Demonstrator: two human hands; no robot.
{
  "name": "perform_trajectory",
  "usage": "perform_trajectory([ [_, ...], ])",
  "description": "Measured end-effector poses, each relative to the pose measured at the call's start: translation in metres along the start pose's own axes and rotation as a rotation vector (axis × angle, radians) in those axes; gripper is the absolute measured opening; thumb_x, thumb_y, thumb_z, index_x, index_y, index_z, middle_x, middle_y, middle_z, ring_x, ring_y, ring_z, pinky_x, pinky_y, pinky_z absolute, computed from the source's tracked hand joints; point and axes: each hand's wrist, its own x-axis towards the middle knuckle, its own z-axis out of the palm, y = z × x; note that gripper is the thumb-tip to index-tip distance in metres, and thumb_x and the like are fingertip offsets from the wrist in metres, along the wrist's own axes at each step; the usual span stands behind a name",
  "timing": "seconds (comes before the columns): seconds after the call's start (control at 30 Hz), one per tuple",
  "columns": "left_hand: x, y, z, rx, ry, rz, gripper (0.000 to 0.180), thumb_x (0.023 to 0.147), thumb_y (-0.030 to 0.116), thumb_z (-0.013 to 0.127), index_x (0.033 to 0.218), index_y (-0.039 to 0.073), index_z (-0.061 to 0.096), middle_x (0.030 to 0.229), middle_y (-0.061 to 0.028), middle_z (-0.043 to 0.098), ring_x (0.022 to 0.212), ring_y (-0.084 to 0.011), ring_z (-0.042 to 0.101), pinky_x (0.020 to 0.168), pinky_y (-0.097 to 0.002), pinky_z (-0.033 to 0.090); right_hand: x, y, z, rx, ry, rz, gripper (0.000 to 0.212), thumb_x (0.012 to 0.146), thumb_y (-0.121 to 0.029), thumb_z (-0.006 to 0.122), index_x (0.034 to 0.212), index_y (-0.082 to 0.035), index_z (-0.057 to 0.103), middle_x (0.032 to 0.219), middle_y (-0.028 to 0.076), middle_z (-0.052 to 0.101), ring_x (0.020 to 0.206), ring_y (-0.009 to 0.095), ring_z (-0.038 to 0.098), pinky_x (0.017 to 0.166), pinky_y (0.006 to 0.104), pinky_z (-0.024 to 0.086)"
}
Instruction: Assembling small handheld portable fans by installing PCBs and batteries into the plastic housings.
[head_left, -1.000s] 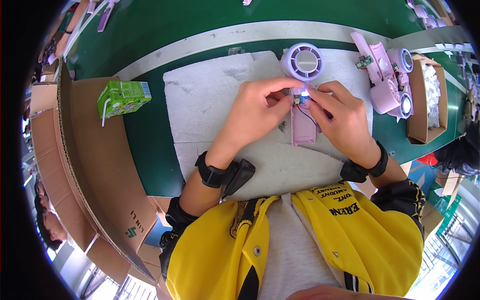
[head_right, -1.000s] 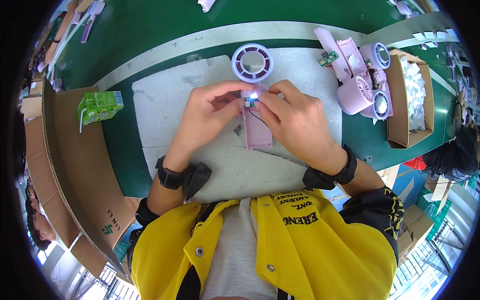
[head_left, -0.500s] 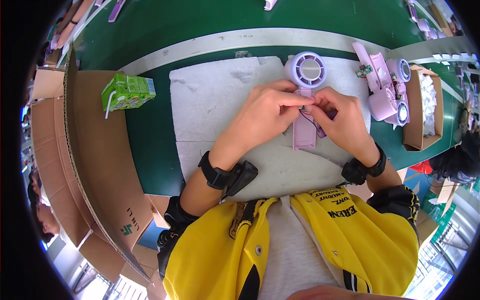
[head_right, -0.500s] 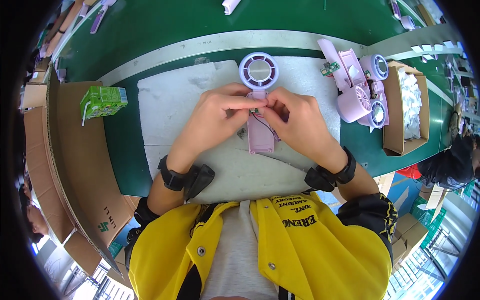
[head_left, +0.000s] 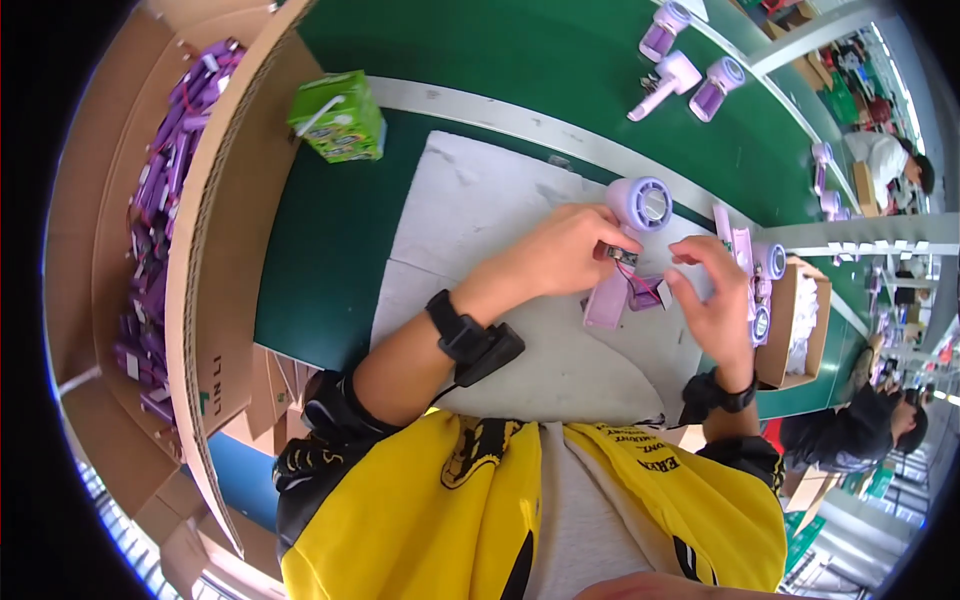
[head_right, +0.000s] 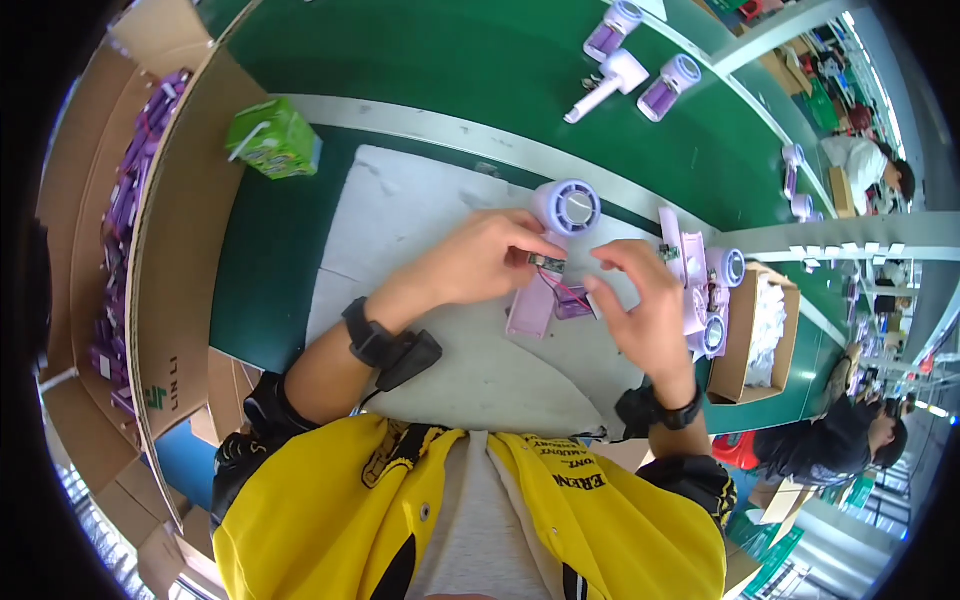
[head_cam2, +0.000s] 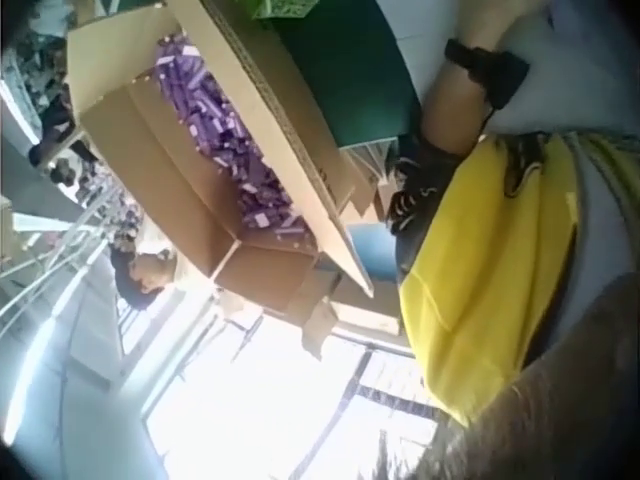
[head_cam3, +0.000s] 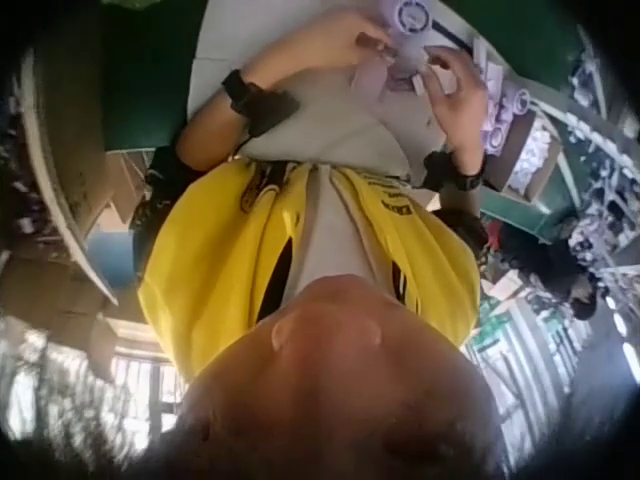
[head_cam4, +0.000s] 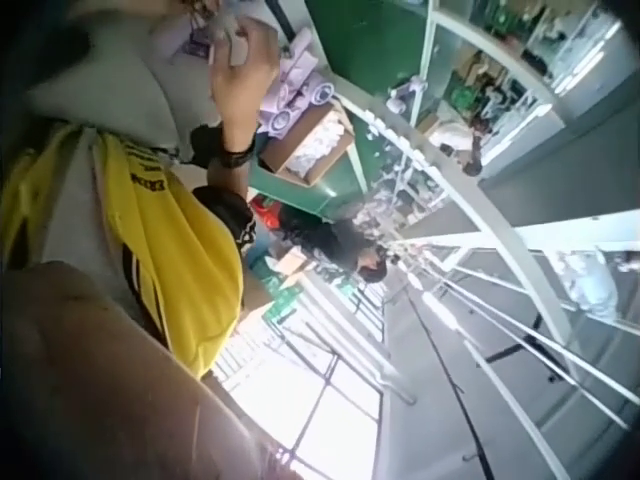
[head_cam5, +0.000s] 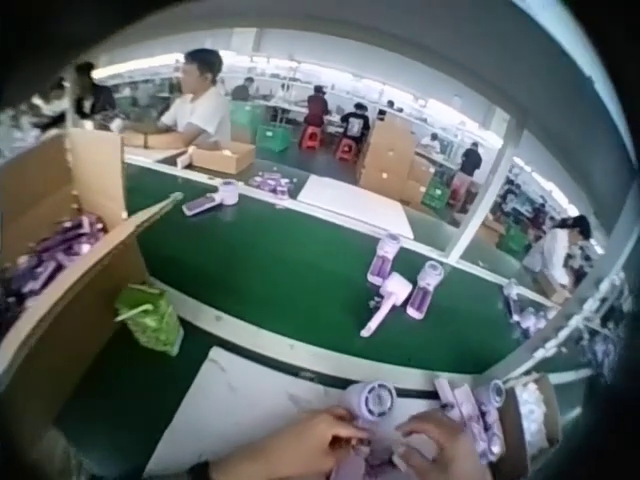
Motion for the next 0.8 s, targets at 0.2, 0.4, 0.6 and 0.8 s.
perform_trajectory([
  [0.2,0.005,-0.003,-0.004,-0.009,0.038,0.002,0.033,0.07,-0.003,0.064,0.101,0.005,0.074,0.099,-0.0161,0.069,0.083,-0.0289,0.067,0.075,-0.0356,0.054,0.104,0.041,-0.01,-0.161,-0.264,0.145,0.044,0.084,-0.002,0.064,0.127,-0.008,0.059,0.082,0.015,0.064,0.068,0.025,0.063,0.067,0.0365,0.05],
  [0.4,0.019,-0.019,0.011,-0.022,0.072,0.024,0.031,0.069,0.0,0.065,0.098,0.006,0.075,0.093,-0.0163,0.071,0.086,-0.033,0.067,0.079,-0.0382,0.054,0.159,0.152,0.035,-0.463,-0.212,-0.23,0.035,0.084,-0.006,0.065,0.119,-0.006,0.061,0.082,0.018,0.066,0.077,0.033,0.067,0.07,0.0422,0.051],
  [0.6,0.018,-0.017,0.02,0.033,0.068,0.036,0.032,0.071,0.003,0.066,0.102,0.007,0.074,0.098,-0.0167,0.066,0.078,-0.0258,0.064,0.073,-0.0379,0.052,0.166,-0.012,0.034,-0.157,-0.48,-0.093,0.021,0.084,-0.012,0.071,0.103,-0.004,0.064,0.086,0.015,0.067,0.074,0.03,0.067,0.067,0.0389,0.051],
  [0.8,0.024,-0.027,0.032,0.116,0.338,0.178,0.03,0.07,0.002,0.065,0.099,0.006,0.075,0.095,-0.0164,0.07,0.088,-0.0315,0.066,0.083,-0.0397,0.053,0.153,-0.071,0.084,0.037,-0.48,-0.622,0.025,0.083,-0.016,0.07,0.106,-0.008,0.065,0.088,0.012,0.066,0.073,0.034,0.064,0.064,0.0405,0.051],
])
